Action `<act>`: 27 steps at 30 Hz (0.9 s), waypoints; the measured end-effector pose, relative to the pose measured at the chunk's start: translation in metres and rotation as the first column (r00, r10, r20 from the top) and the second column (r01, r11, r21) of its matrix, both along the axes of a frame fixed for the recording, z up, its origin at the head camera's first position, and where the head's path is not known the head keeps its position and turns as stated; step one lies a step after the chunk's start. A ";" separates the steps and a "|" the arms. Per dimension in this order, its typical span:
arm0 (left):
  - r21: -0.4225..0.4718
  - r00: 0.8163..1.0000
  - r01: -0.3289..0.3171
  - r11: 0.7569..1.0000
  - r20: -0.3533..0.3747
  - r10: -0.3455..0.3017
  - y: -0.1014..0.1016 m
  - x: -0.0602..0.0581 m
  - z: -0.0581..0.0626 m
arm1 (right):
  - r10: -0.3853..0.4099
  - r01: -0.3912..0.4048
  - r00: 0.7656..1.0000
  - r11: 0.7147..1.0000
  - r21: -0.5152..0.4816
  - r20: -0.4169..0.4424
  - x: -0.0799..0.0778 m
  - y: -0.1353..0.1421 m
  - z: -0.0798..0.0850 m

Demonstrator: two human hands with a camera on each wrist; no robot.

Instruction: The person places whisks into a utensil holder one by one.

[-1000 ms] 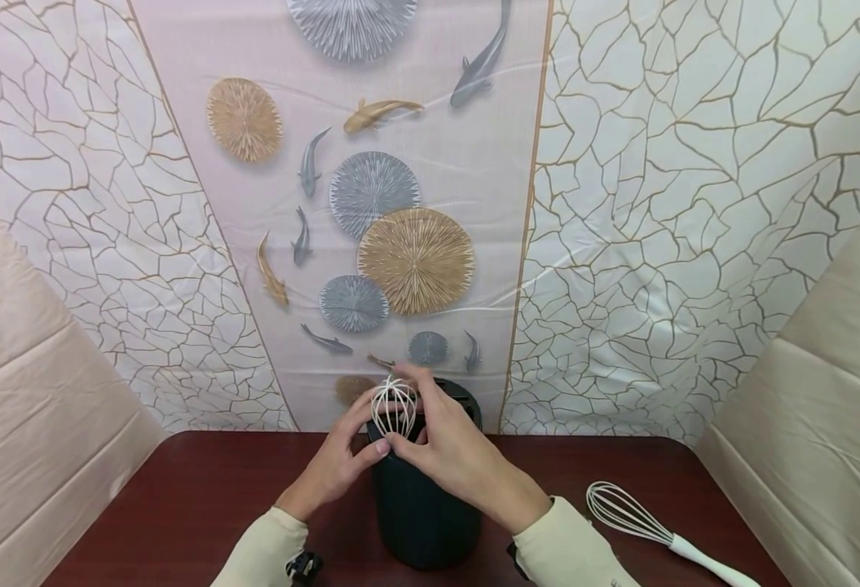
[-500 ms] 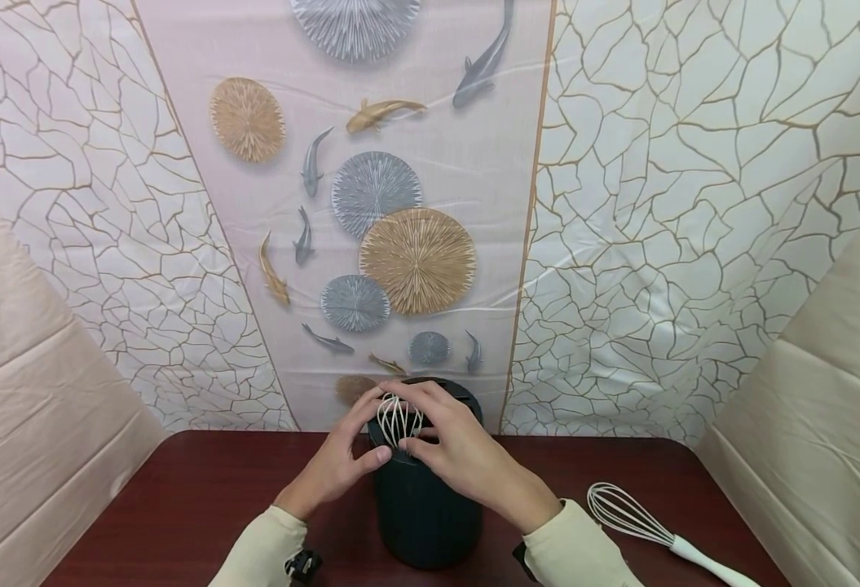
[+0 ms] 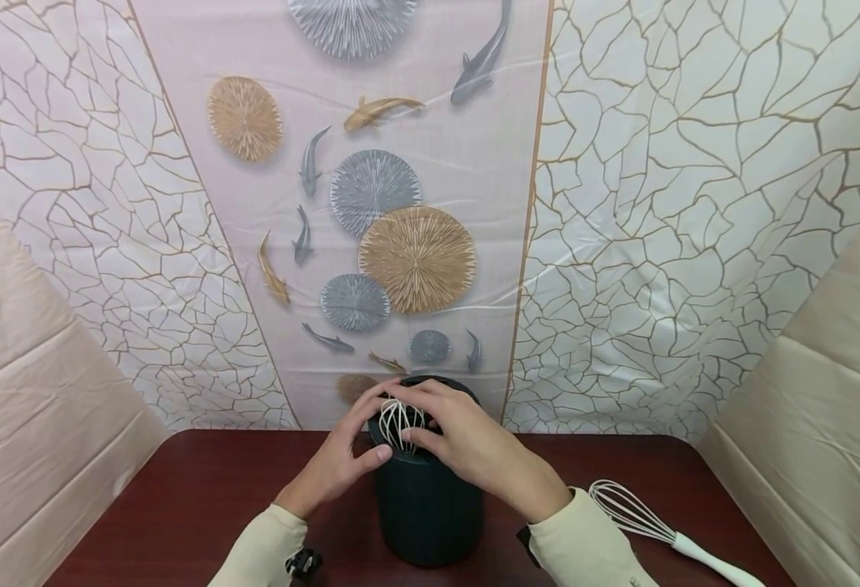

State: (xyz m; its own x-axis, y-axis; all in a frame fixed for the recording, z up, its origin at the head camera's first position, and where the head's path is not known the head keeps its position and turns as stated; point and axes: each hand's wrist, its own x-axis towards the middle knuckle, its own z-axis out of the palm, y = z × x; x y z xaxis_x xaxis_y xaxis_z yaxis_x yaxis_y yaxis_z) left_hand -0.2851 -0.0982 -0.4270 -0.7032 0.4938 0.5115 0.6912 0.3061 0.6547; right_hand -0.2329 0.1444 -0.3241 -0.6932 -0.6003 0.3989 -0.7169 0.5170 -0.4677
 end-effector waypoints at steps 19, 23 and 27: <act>0.025 1.000 0.022 0.999 0.009 -0.022 0.001 -0.001 0.000 | -0.007 0.029 0.995 0.976 -0.215 0.103 0.001 0.004 -0.014; 0.031 1.000 0.029 0.999 0.009 -0.029 0.002 -0.001 0.000 | -0.004 0.031 0.994 0.971 -0.236 0.112 0.002 0.006 -0.015; 0.026 1.000 0.022 0.999 0.006 -0.022 0.002 -0.001 0.001 | -0.041 0.062 0.995 0.967 -0.248 0.089 0.004 0.011 -0.016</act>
State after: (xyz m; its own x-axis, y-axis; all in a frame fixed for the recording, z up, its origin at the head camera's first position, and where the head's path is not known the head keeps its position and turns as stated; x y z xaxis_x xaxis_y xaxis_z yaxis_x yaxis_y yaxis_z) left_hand -0.2860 -0.0961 -0.4262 -0.6952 0.4960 0.5203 0.6937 0.2734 0.6663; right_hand -0.2293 0.1555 -0.3398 -0.7573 -0.4513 0.4720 -0.6459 0.4114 -0.6431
